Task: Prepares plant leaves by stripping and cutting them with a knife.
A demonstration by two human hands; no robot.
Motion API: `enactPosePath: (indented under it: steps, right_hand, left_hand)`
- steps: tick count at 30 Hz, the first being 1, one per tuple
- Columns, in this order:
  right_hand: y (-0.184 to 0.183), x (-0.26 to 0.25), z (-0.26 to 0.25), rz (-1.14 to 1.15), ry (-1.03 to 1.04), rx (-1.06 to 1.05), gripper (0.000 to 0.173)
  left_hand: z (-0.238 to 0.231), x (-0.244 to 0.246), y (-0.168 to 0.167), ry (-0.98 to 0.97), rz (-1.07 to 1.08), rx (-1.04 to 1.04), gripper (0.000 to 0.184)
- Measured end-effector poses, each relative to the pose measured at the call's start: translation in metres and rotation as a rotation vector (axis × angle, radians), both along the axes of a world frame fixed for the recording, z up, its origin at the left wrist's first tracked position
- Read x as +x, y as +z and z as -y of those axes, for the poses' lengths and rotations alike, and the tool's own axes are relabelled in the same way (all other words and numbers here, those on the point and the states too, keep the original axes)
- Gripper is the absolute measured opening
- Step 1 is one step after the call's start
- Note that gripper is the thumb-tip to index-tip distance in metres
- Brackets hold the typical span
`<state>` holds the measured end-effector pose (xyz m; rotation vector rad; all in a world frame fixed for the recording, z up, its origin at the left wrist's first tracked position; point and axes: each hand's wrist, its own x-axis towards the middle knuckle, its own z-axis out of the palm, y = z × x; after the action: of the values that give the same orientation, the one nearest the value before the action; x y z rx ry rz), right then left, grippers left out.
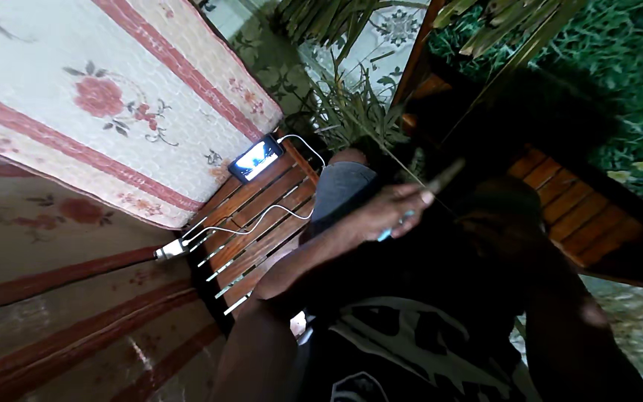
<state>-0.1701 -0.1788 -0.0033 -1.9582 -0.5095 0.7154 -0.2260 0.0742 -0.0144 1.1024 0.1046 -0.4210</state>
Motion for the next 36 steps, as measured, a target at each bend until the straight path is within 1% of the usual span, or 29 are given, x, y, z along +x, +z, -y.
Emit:
enactPosePath:
  steps: [1, 2, 4, 5, 6, 7, 8, 10, 11, 12, 13, 15, 16, 17, 20, 22, 24, 25, 26, 27, 29, 31, 32, 33, 34, 36]
  right_hand:
    - [0.002, -0.001, -0.002, 0.003, -0.001, -0.004, 0.027]
    - [0.000, -0.001, -0.001, -0.005, 0.006, -0.001, 0.026]
    - [-0.008, 0.003, 0.008, -0.010, 0.044, 0.026, 0.026]
    - [-0.010, 0.004, 0.011, -0.015, 0.053, 0.028, 0.026]
    - [-0.009, 0.003, 0.012, -0.020, 0.055, 0.029, 0.026]
    - [-0.007, 0.003, 0.011, -0.014, 0.048, 0.027, 0.026]
    - [-0.004, 0.001, 0.008, -0.005, 0.032, 0.019, 0.026]
    - [0.002, -0.001, 0.000, 0.005, -0.004, -0.003, 0.026]
    - [0.000, 0.000, -0.001, 0.008, -0.001, -0.007, 0.027]
    - [-0.001, 0.003, 0.001, 0.015, 0.019, -0.017, 0.027]
    - [-0.005, 0.006, 0.007, 0.040, 0.061, -0.032, 0.027]
    - [-0.005, 0.007, 0.026, 0.079, 0.099, -0.089, 0.028]
    - [-0.009, 0.007, 0.039, 0.100, 0.088, -0.122, 0.029]
    - [-0.011, 0.006, 0.053, 0.076, 0.056, -0.163, 0.029]
    - [-0.026, 0.009, 0.096, 0.023, -0.021, -0.221, 0.028]
    - [-0.032, 0.007, 0.112, 0.038, -0.087, -0.171, 0.027]
    - [-0.032, 0.005, 0.113, 0.023, -0.176, -0.123, 0.023]
    - [-0.027, 0.005, 0.107, 0.007, -0.215, -0.143, 0.022]
    - [-0.022, 0.005, 0.099, -0.001, -0.237, -0.172, 0.024]
    - [-0.018, 0.005, 0.090, -0.002, -0.240, -0.175, 0.025]
    - [-0.012, 0.005, 0.067, -0.014, -0.226, -0.147, 0.025]
    - [-0.007, 0.003, 0.043, -0.003, -0.189, -0.150, 0.023]
    - [-0.004, 0.001, 0.034, 0.004, -0.160, -0.154, 0.022]
    - [-0.003, -0.001, 0.029, 0.005, -0.138, -0.153, 0.021]
    - [-0.004, -0.002, 0.026, 0.009, -0.124, -0.143, 0.020]
    - [-0.009, -0.003, 0.029, 0.010, -0.090, -0.109, 0.020]
  left_hand:
    - [0.009, -0.001, 0.002, -0.075, 0.001, 0.046, 0.023]
    - [0.010, 0.000, 0.004, -0.084, -0.005, 0.055, 0.022]
    - [-0.002, 0.007, 0.004, 0.059, -0.035, -0.031, 0.026]
    - [-0.009, 0.012, 0.002, 0.132, -0.041, -0.080, 0.022]
    - [-0.014, 0.016, -0.001, 0.166, -0.039, -0.121, 0.020]
    - [-0.013, 0.017, -0.004, 0.151, -0.033, -0.137, 0.019]
    - [-0.007, 0.015, -0.005, 0.094, -0.027, -0.115, 0.019]
    - [0.014, 0.007, 0.000, -0.086, -0.009, -0.003, 0.020]
    - [0.020, 0.005, 0.005, -0.143, -0.006, 0.032, 0.020]
    - [0.019, 0.006, 0.009, -0.141, -0.014, 0.037, 0.019]
    - [0.010, 0.008, 0.013, -0.082, -0.031, 0.014, 0.022]
    - [-0.022, 0.018, 0.021, 0.118, -0.024, -0.043, 0.026]
    - [-0.041, 0.023, 0.024, 0.230, 0.004, -0.072, 0.034]
    - [-0.062, 0.028, 0.027, 0.315, 0.034, -0.088, 0.037]
    - [-0.108, 0.033, 0.027, 0.541, 0.092, -0.077, 0.039]
    - [-0.122, 0.035, 0.019, 0.703, 0.095, -0.096, 0.041]
    - [-0.115, 0.035, 0.014, 0.811, 0.074, -0.127, 0.042]
    - [-0.100, 0.033, 0.011, 0.790, 0.056, -0.126, 0.041]
    - [-0.079, 0.028, 0.007, 0.710, 0.040, -0.110, 0.040]
    - [-0.052, 0.020, 0.000, 0.574, 0.012, -0.079, 0.036]
    - [-0.001, 0.010, -0.015, 0.225, 0.003, -0.005, 0.027]
    - [0.034, 0.004, -0.009, -0.081, 0.014, 0.124, 0.034]
    - [0.044, 0.002, -0.005, -0.162, 0.029, 0.139, 0.034]
    - [0.049, 0.001, -0.004, -0.181, 0.039, 0.113, 0.030]
    - [0.048, 0.001, -0.003, -0.148, 0.025, 0.064, 0.026]
    - [0.032, 0.006, -0.006, 0.005, -0.028, -0.083, 0.025]
